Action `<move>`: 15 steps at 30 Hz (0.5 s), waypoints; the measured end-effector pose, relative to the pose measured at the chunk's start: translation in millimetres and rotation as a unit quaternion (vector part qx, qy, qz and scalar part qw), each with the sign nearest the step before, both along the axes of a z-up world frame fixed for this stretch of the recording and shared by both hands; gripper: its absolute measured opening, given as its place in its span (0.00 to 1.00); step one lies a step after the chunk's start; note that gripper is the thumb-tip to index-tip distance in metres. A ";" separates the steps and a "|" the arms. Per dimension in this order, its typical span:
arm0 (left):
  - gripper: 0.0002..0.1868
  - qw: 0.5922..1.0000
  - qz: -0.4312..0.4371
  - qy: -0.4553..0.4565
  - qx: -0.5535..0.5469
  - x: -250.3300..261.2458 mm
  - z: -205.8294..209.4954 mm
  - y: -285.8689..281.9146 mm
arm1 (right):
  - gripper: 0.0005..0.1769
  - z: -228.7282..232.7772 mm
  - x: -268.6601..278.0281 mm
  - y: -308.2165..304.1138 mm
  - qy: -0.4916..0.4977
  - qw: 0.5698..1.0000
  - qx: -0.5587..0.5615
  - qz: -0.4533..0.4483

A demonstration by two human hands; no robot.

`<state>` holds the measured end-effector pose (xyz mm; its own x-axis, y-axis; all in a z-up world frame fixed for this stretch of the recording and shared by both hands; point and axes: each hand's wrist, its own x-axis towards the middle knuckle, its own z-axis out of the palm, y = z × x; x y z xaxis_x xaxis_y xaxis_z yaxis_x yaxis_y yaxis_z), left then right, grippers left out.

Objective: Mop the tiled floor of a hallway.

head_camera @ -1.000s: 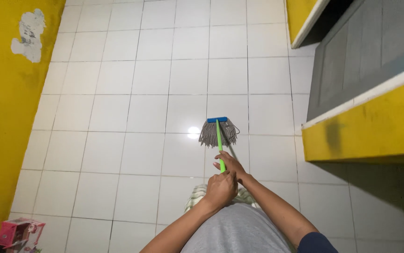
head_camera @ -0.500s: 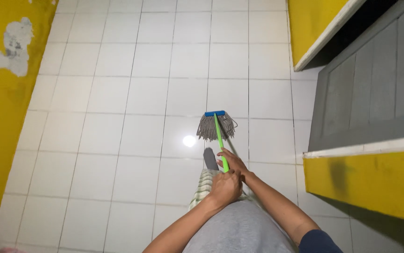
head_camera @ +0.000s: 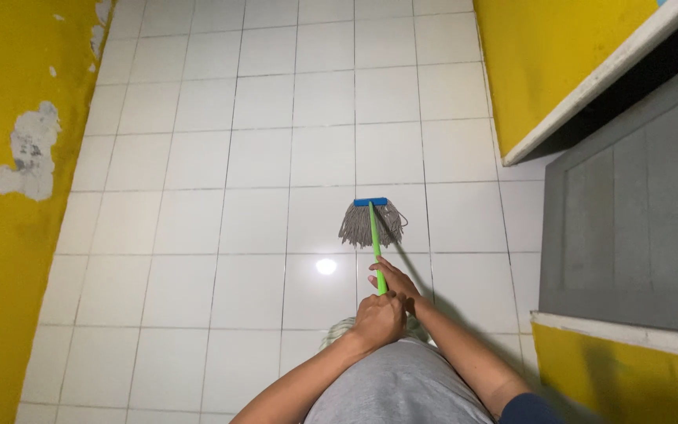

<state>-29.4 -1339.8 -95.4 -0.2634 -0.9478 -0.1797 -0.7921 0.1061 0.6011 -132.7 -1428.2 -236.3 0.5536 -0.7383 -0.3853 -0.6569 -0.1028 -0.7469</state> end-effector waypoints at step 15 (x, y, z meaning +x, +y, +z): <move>0.11 0.999 0.042 0.031 0.012 53.7 3.5 -283.1 | 0.22 -26.0 46.0 -301.6 0.027 0.993 -0.052 0.098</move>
<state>24.3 -1622.9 -91.9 -0.1938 -0.9628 -0.1884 -0.7587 0.0253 0.6509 -86.7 -1729.8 -262.3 0.6708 -0.6566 -0.3449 -0.6555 -0.3073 -0.6898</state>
